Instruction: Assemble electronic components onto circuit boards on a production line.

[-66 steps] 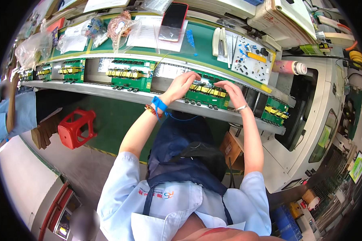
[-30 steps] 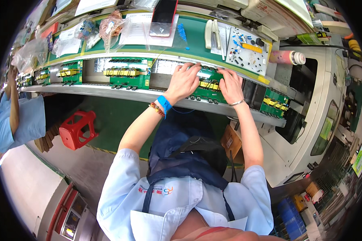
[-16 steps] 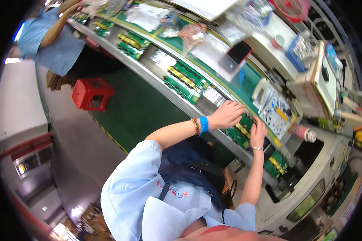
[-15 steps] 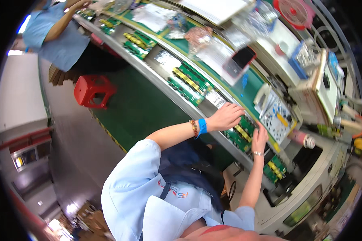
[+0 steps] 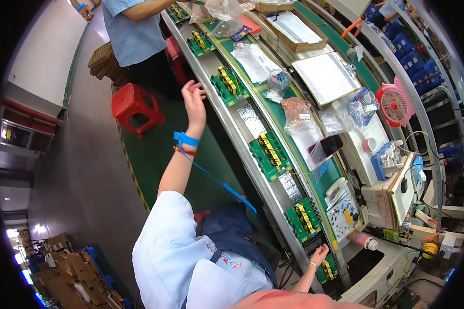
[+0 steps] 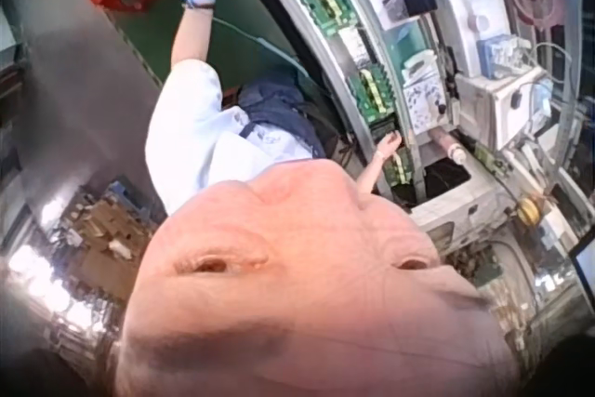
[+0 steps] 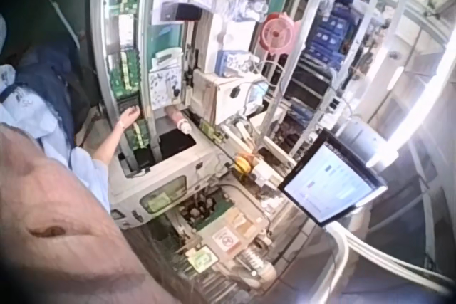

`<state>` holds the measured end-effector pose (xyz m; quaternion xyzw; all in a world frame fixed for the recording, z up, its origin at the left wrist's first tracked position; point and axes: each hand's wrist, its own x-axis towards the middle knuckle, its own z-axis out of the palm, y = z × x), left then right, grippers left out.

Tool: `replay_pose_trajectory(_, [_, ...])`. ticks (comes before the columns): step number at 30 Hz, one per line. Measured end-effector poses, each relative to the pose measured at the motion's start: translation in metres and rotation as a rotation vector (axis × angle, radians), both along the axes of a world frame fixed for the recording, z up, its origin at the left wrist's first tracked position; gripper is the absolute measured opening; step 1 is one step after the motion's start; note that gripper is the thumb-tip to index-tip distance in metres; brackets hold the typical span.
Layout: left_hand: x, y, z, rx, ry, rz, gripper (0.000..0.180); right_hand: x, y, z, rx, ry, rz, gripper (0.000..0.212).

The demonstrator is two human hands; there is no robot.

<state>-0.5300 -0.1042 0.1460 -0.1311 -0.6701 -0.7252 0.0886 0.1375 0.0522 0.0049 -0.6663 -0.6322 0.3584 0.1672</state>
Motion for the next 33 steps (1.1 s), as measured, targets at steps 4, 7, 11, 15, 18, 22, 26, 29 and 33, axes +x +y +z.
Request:
replay_pose_trajectory(4, [-0.034,-0.018,0.021,0.256,-0.246,0.085,0.045,0.02,-0.006,-0.042,-0.041,0.002,-0.15,0.038])
replay_pose_trajectory(7, [-0.029,-0.02,0.025,0.207,-0.199,0.084,0.046,0.022,-0.001,-0.051,-0.223,0.062,-0.297,0.046])
replay_pose_trajectory(11, [0.01,-0.005,0.015,-0.032,0.065,0.012,0.04,0.025,-0.014,-0.054,-0.283,0.247,-0.416,0.053])
replay_pose_trajectory(15, [0.075,0.005,-0.015,-0.152,0.143,-0.151,0.035,0.028,-0.011,-0.071,-0.272,0.359,-0.6,0.054])
replay_pose_trajectory(18, [0.12,0.0,-0.023,-0.267,0.202,-0.228,0.035,-0.002,-0.006,-0.04,-0.257,0.129,-0.489,0.048])
replay_pose_trajectory(22, [0.146,0.009,-0.033,-0.313,0.095,-0.229,0.034,-0.006,-0.008,-0.014,-0.262,0.172,-0.64,0.05])
replay_pose_trajectory(26, [0.189,0.025,-0.025,-0.304,0.106,-0.297,0.034,0.041,-0.01,-0.026,-0.261,0.14,-0.584,0.057])
replay_pose_trajectory(29, [0.208,0.022,-0.014,-0.298,0.13,-0.313,0.035,0.032,-0.008,0.006,-0.297,0.174,-0.693,0.061])
replay_pose_trajectory(33, [0.225,0.025,-0.016,-0.294,0.131,-0.321,0.036,0.057,0.004,-0.031,-0.197,0.11,-0.623,0.069])
